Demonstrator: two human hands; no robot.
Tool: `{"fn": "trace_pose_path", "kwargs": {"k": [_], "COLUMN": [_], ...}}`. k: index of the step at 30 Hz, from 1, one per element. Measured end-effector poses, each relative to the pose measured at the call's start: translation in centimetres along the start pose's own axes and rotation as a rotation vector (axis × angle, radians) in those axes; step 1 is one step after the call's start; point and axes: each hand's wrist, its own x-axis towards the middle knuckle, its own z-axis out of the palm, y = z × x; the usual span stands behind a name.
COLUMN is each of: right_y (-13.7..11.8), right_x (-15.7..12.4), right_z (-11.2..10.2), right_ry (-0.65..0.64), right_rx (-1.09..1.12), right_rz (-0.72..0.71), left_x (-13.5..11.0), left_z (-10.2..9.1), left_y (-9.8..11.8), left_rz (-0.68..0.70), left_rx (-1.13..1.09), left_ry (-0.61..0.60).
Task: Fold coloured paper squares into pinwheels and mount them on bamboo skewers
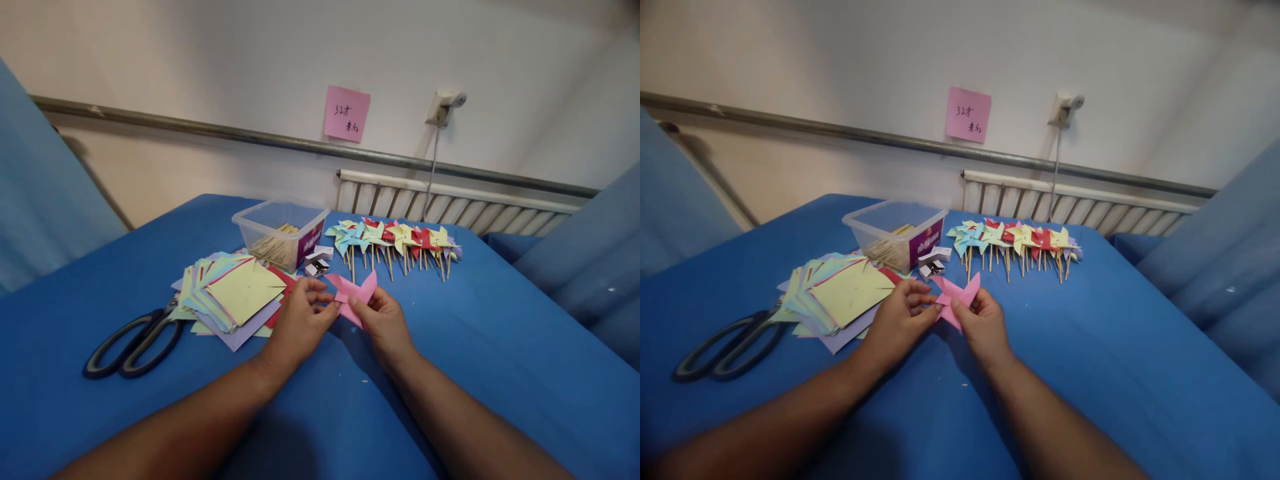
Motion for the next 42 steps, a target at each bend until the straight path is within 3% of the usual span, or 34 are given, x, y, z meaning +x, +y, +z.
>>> {"fn": "trace_pose_path", "kwargs": {"k": [5, 12, 35, 42], "right_y": [0.36, 0.71, 0.93, 0.38], "right_x": [-0.19, -0.08, -0.12, -0.12], "right_z": [0.11, 0.01, 0.01, 0.15], "right_ry": [0.0, 0.007, -0.016, -0.013], "right_rx": [-0.036, -0.012, 0.005, 0.03], "right_rz": [-0.043, -0.027, -0.008, -0.003], "left_x": [0.1, -0.24, -0.46, -0.43], "left_z": [-0.12, -0.01, -0.47, -0.13], "left_y": [-0.08, 0.08, -0.09, -0.49], "left_rz": [0.054, 0.12, 0.346, 0.303], "left_rx": [0.073, 0.04, 0.448, 0.278], "left_ry": [-0.064, -0.033, -0.013, 0.002]}}
